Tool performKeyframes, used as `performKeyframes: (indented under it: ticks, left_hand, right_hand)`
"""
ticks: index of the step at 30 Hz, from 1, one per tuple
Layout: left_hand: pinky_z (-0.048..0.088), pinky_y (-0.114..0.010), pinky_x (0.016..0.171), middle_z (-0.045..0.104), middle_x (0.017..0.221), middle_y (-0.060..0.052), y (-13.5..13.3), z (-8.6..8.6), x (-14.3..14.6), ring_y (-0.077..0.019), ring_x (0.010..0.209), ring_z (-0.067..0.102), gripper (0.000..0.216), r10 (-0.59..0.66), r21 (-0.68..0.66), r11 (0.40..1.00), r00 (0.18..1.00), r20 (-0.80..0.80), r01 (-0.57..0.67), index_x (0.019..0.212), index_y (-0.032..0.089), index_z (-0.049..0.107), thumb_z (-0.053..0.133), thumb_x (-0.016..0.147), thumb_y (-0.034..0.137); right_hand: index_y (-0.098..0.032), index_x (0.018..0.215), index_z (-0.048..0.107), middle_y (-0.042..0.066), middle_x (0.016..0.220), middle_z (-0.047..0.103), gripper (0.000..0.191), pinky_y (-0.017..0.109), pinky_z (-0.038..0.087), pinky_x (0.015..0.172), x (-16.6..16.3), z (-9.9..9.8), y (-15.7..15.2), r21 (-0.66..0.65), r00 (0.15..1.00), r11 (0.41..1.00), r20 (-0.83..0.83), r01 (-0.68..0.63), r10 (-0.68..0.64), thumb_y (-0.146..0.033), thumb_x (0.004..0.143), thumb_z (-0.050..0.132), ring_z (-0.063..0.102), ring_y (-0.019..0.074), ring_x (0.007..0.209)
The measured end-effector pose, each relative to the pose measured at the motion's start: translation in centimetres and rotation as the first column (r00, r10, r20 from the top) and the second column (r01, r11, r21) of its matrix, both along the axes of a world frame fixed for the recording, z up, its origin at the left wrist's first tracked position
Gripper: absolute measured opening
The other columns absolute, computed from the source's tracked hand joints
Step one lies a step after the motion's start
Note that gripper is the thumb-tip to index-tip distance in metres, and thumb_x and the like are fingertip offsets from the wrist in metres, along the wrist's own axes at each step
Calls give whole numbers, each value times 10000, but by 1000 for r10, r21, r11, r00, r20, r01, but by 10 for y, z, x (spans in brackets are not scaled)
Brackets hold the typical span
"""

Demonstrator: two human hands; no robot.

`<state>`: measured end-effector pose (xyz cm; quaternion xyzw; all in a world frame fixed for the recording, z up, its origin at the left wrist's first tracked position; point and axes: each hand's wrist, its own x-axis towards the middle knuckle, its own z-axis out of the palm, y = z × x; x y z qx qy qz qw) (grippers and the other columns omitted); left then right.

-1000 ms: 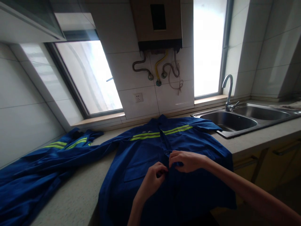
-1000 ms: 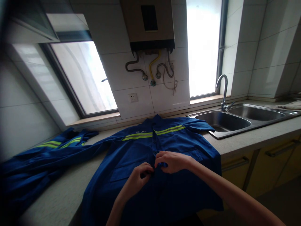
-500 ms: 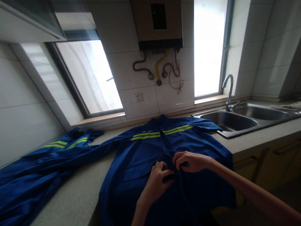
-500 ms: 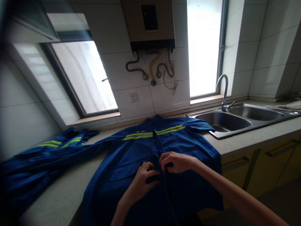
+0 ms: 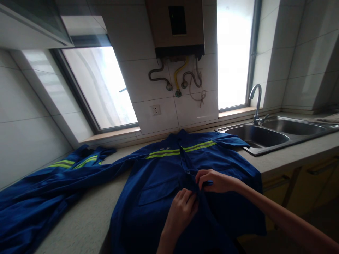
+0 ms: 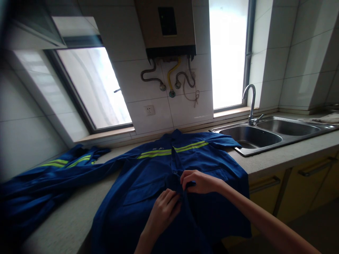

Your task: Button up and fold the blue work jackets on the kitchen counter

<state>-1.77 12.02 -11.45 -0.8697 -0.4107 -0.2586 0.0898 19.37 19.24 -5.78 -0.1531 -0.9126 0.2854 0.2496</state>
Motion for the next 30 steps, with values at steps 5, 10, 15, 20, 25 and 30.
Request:
performKeyframes:
  ticks: [5,10,15,20,25,30]
  left_hand:
    - [474,-352,706,617,852,-77,3,-1,0,-196,781,556,239,51,75,995,990,132,-61,1039,153,593,410,884,142]
    - [466,-330,730,623,870,-67,6,10,7,-187,803,564,298,54,-147,989,950,307,-9,1066,182,588,344,903,133]
    - [458,-276,758,636,911,-49,5,22,8,-170,835,588,250,99,-404,901,829,550,160,992,203,603,373,893,194]
    - [442,-251,722,623,838,-14,5,18,3,-158,783,594,96,194,-484,849,727,659,212,930,199,500,462,843,215]
    - [424,-244,700,585,790,5,7,13,1,-148,750,570,75,223,-481,855,701,677,192,869,210,437,493,832,244]
    - [428,-244,686,583,782,8,9,11,4,-149,748,579,95,233,-481,853,677,698,203,857,211,418,500,827,246]
  right_hand:
    - [-163,853,638,57,1020,561,93,270,444,857,0,1,-1,-17,997,1000,-76,2,-3,-142,810,558,561,139,935]
    - [-170,874,596,50,1024,537,111,281,435,867,-10,-5,-6,0,990,998,-129,59,-59,-105,810,532,543,136,939]
    - [-188,912,567,35,1025,512,173,262,431,849,-20,-14,-12,19,982,988,-116,155,-152,-71,792,527,532,125,916]
    - [-200,929,564,31,1025,503,191,248,435,826,-21,-13,-20,49,982,981,-54,186,-183,-81,784,532,529,122,892]
    - [-208,984,583,42,1015,488,244,258,434,826,-21,-11,-23,107,972,966,-42,235,-232,-92,777,527,513,140,925]
    - [-202,964,602,43,1031,467,230,258,432,831,-24,-15,-20,115,970,963,-24,243,-242,-127,750,567,515,140,928]
